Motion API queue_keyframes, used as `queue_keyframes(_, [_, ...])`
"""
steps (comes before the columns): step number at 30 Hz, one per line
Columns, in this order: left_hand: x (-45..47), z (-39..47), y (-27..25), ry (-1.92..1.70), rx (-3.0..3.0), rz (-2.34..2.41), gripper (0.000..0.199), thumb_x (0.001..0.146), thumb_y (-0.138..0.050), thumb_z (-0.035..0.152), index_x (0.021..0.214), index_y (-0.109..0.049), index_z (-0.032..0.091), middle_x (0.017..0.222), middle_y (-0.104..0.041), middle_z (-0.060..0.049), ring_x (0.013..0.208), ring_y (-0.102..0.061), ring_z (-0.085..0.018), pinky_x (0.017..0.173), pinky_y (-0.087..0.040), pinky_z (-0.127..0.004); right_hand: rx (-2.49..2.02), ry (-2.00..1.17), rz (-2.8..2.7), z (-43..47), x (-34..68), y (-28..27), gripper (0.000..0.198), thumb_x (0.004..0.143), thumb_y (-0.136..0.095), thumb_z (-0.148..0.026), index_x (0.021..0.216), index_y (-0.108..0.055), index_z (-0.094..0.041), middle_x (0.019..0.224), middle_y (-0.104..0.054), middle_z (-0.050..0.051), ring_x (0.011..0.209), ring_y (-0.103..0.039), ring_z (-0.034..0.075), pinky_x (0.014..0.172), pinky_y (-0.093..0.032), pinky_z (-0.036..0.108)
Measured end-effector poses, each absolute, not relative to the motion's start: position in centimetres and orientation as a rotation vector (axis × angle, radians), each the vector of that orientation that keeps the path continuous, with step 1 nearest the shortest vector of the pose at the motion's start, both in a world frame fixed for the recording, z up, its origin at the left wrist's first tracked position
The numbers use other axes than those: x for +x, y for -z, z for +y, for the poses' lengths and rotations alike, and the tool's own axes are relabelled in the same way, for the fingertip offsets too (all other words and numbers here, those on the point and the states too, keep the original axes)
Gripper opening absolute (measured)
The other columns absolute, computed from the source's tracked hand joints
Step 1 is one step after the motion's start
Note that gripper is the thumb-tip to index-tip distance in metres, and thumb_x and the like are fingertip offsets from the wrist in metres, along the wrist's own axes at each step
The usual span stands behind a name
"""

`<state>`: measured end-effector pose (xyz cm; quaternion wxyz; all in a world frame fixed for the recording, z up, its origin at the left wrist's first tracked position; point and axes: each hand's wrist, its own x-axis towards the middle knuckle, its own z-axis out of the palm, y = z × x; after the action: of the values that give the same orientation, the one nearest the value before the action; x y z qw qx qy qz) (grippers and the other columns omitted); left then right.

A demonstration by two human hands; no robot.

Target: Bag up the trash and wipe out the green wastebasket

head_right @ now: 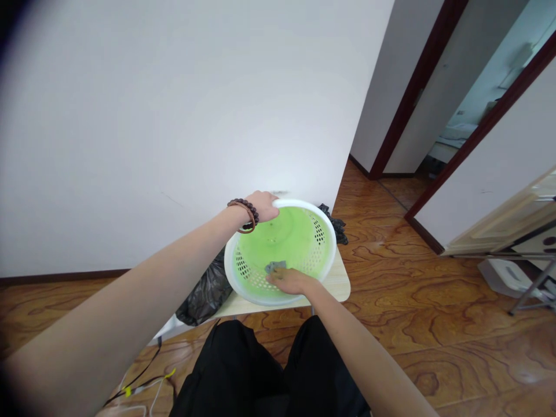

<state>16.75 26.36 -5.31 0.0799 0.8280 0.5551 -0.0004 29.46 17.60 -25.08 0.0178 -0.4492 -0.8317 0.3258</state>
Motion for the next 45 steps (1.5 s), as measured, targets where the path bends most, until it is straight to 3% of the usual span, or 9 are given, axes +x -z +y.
queue_keyframes(6, [16.3, 26.5, 5.6, -0.038, 2.501, 1.693, 0.042, 0.063, -0.046, 0.039, 0.099, -0.064, 0.025, 0.093, -0.064, -0.009, 0.080, -0.060, -0.024, 0.064, -0.045, -0.030, -1.481, -0.657, -2.465, 18.3, 26.2, 27.9, 0.050, 0.088, -0.029, -0.033, 0.129, -0.037, -0.006, 0.134, -0.037, 0.013, 0.125, -0.031, 0.018, 0.102, -0.023, 0.029])
queue_keyframes(11, [16.0, 26.5, 6.1, -0.062, 2.502, 1.689, 0.040, 0.065, -0.045, 0.038, 0.097, -0.064, 0.025, 0.090, -0.065, -0.007, 0.078, -0.060, -0.021, 0.064, -0.045, -0.028, -1.654, -0.519, -2.431, 20.2, 24.2, 29.7, 0.044, 0.089, -0.025, -0.025, 0.128, -0.039, -0.008, 0.132, -0.041, 0.013, 0.122, -0.035, 0.017, 0.099, -0.029, 0.030])
queue_keyframes(18, [15.3, 26.8, 6.2, -0.050, 2.414, 1.783, 0.045, 0.068, -0.043, 0.041, 0.107, -0.059, 0.025, 0.099, -0.062, -0.006, 0.084, -0.059, -0.020, 0.068, -0.046, -0.026, -1.914, -0.025, -2.644, 23.3, 29.3, 26.7, 0.038, 0.080, -0.033, -0.005, 0.111, -0.054, 0.001, 0.124, -0.045, 0.023, 0.121, -0.035, 0.026, 0.099, -0.026, 0.037])
queue_keyframes(24, [15.6, 26.7, 6.3, -0.067, 2.411, 1.765, 0.042, 0.069, -0.043, 0.040, 0.104, -0.061, 0.027, 0.094, -0.064, -0.005, 0.081, -0.059, -0.019, 0.066, -0.046, -0.026, -1.910, -0.382, -2.595, 22.0, 25.3, 26.7, 0.033, 0.086, -0.034, -0.022, 0.104, -0.060, -0.014, 0.101, -0.063, 0.012, 0.094, -0.057, 0.019, 0.080, -0.042, 0.029])
queue_keyframes(27, [16.0, 26.7, 6.5, -0.086, 2.417, 1.732, 0.042, 0.068, -0.044, 0.042, 0.104, -0.062, 0.027, 0.091, -0.064, -0.006, 0.078, -0.060, -0.020, 0.064, -0.047, -0.027, -1.699, -0.512, -2.513, 20.8, 22.7, 27.6, 0.039, 0.090, -0.024, -0.032, 0.110, -0.055, -0.019, 0.103, -0.063, 0.007, 0.091, -0.058, 0.017, 0.078, -0.042, 0.027])
queue_keyframes(30, [15.7, 26.7, 6.7, -0.143, 2.413, 1.765, 0.041, 0.069, -0.044, 0.041, 0.103, -0.062, 0.028, 0.092, -0.064, -0.006, 0.078, -0.060, -0.021, 0.063, -0.047, -0.028, -1.658, -0.439, -2.584, 20.7, 24.5, 27.5, 0.037, 0.089, -0.028, -0.024, 0.112, -0.055, -0.013, 0.113, -0.057, 0.012, 0.102, -0.053, 0.019, 0.086, -0.039, 0.029])
queue_keyframes(35, [14.3, 26.6, 7.1, -0.167, 2.387, 1.841, 0.042, 0.070, -0.041, 0.041, 0.104, -0.061, 0.026, 0.095, -0.064, -0.007, 0.080, -0.060, -0.021, 0.063, -0.047, -0.028, -1.785, -0.096, -2.635, 22.2, 30.3, 26.4, 0.040, 0.078, -0.033, -0.004, 0.114, -0.052, 0.001, 0.132, -0.035, 0.022, 0.126, -0.026, 0.024, 0.101, -0.021, 0.036])
queue_keyframes(40, [14.6, 26.3, 7.1, -0.153, 2.429, 1.800, 0.039, 0.068, -0.044, 0.041, 0.101, -0.062, 0.028, 0.090, -0.064, -0.005, 0.076, -0.060, -0.020, 0.063, -0.046, -0.027, -1.896, -0.476, -2.462, 21.4, 26.2, 27.5, 0.033, 0.084, -0.035, -0.018, 0.112, -0.051, -0.009, 0.106, -0.060, 0.016, 0.098, -0.055, 0.022, 0.081, -0.040, 0.032])
queue_keyframes(45, [15.8, 26.4, 7.0, -0.129, 2.470, 1.733, 0.040, 0.069, -0.044, 0.044, 0.102, -0.062, 0.029, 0.090, -0.064, -0.004, 0.078, -0.059, -0.020, 0.065, -0.046, -0.028, -1.798, -0.681, -2.209, 19.8, 22.8, 28.4, 0.030, 0.088, -0.032, -0.031, 0.113, -0.044, -0.019, 0.097, -0.063, 0.008, 0.088, -0.058, 0.020, 0.073, -0.039, 0.028])
